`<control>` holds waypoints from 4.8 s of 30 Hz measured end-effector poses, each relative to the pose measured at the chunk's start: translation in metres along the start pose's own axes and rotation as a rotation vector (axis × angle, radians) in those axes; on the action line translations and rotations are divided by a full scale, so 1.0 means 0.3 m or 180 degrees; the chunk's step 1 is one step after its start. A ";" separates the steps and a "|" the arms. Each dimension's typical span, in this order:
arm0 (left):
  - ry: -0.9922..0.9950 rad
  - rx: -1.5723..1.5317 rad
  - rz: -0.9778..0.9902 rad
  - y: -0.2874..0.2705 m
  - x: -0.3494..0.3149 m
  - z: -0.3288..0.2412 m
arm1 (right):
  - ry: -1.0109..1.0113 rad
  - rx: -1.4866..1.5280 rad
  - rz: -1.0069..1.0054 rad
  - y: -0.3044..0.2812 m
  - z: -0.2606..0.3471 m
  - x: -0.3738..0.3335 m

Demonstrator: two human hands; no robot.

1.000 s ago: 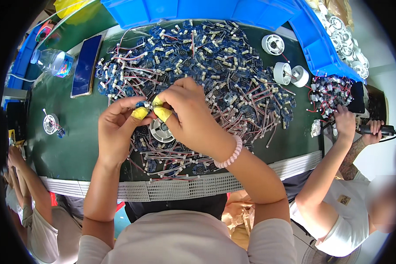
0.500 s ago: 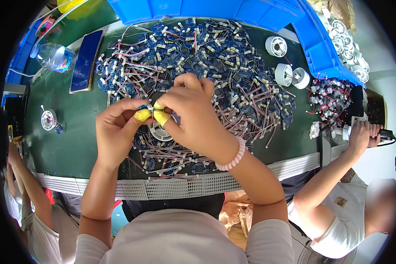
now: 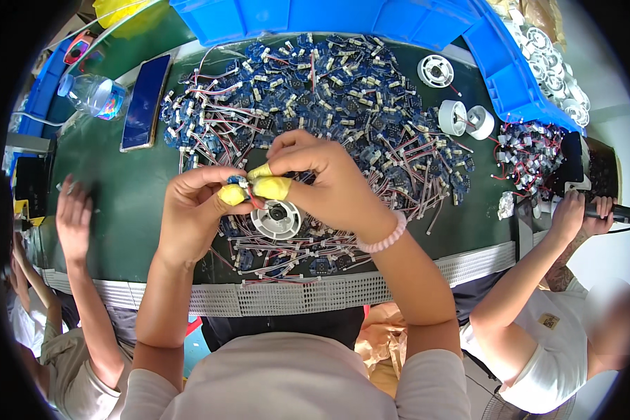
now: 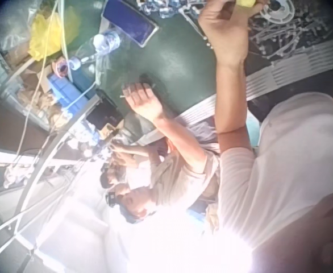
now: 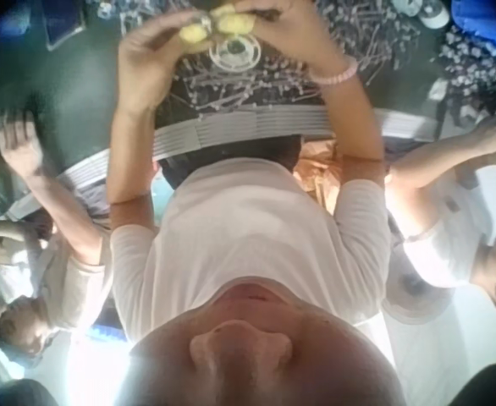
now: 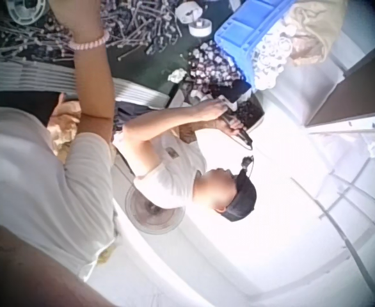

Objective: Assembling electronic components by manually attaching small plastic parts to circuit boards on an assembly line.

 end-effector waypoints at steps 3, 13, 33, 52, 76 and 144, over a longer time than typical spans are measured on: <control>-0.0216 0.0181 -0.0049 -0.002 -0.003 -0.009 | -0.0073 -0.0079 0.0097 0.000 0.017 0.003; 0.0096 0.0770 -0.0059 0.017 -0.018 -0.020 | -0.0281 -0.0887 0.0082 0.004 0.024 -0.006; 0.2765 0.5651 -0.2155 -0.251 -0.096 -0.387 | -0.1392 -0.3613 -0.3247 -0.724 0.089 -0.116; 0.0596 0.2698 -0.0095 0.059 -0.010 -0.060 | -0.0576 -0.1244 -0.0755 -0.033 0.087 -0.041; 0.0621 0.0981 -0.0493 -0.029 -0.032 -0.014 | -0.0988 -0.2386 -0.0549 0.082 0.065 -0.029; 0.0597 0.0557 -0.0556 -0.037 0.009 -0.013 | -0.0244 -0.0970 -0.0690 0.059 -0.006 0.006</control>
Point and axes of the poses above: each hand's wrist, its own x-axis towards the middle knuckle, its own y-axis out of the palm, z = x × y, the point moved 5 cm from there along x, towards the middle knuckle
